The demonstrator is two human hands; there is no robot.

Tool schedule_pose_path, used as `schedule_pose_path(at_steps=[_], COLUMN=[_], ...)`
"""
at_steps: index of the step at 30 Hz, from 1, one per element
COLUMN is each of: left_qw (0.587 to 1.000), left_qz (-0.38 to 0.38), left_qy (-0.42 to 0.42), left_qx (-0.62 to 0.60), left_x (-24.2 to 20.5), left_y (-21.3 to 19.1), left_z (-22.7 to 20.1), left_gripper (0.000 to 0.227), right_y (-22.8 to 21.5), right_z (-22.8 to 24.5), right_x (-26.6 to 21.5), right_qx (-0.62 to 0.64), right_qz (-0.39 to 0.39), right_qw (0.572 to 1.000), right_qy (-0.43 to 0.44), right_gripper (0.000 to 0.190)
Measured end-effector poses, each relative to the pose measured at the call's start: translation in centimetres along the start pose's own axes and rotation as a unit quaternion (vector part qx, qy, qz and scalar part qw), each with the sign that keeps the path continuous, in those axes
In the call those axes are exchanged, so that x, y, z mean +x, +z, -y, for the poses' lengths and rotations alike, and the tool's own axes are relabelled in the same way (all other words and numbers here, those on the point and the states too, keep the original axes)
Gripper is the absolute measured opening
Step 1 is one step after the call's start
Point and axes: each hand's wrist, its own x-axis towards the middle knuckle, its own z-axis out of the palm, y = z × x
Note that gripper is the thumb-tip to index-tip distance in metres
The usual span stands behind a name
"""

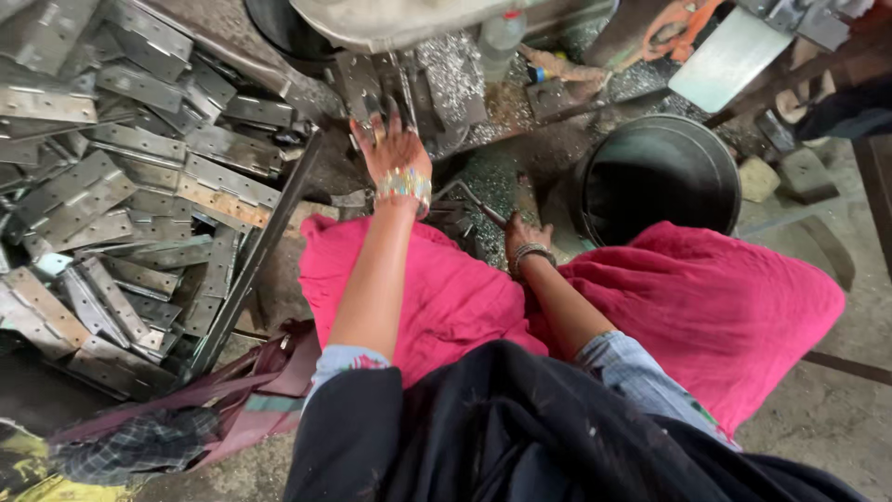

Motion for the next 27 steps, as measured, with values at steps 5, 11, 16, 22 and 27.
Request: schedule_pose_path(at_steps=[5,11,16,22,27], left_qw=[0.999,0.993,0.995,0.999,1.000], left_qz=[-0.033,-0.041,-0.102,-0.045,-0.011], left_qy=[0.004,0.004,-0.002,-0.021,-0.016], left_qx=[0.035,0.114,0.014,0.016,-0.018], left_x=[0.5,1.5,0.5,3.7,3.5], left_y=[0.1,0.0,0.4,0.7,-0.4], left_z=[-0.2,-2.1,-0.3,-1.1,-0.7], left_gripper=[0.045,0.046,0.047,0.042,0.043], right_y=[-2.5,-0.6,-0.1,0.1,-1.1], right_z=[0.0,-0.1,0.4,-0.2,0.8], right_x=[-1.5,-2.1,0.0,-0.1,0.2], right_qx=[0.056,0.037,0.048,-0.027,-0.015], right_qz=[-0.109,-0.149,-0.116,-0.233,-0.058], right_qw=[0.992,0.988,0.991,0.972,0.998], right_qy=[0.028,0.022,0.042,-0.019,0.017], right_gripper=[0.049,0.040,0.041,0.045,0.066])
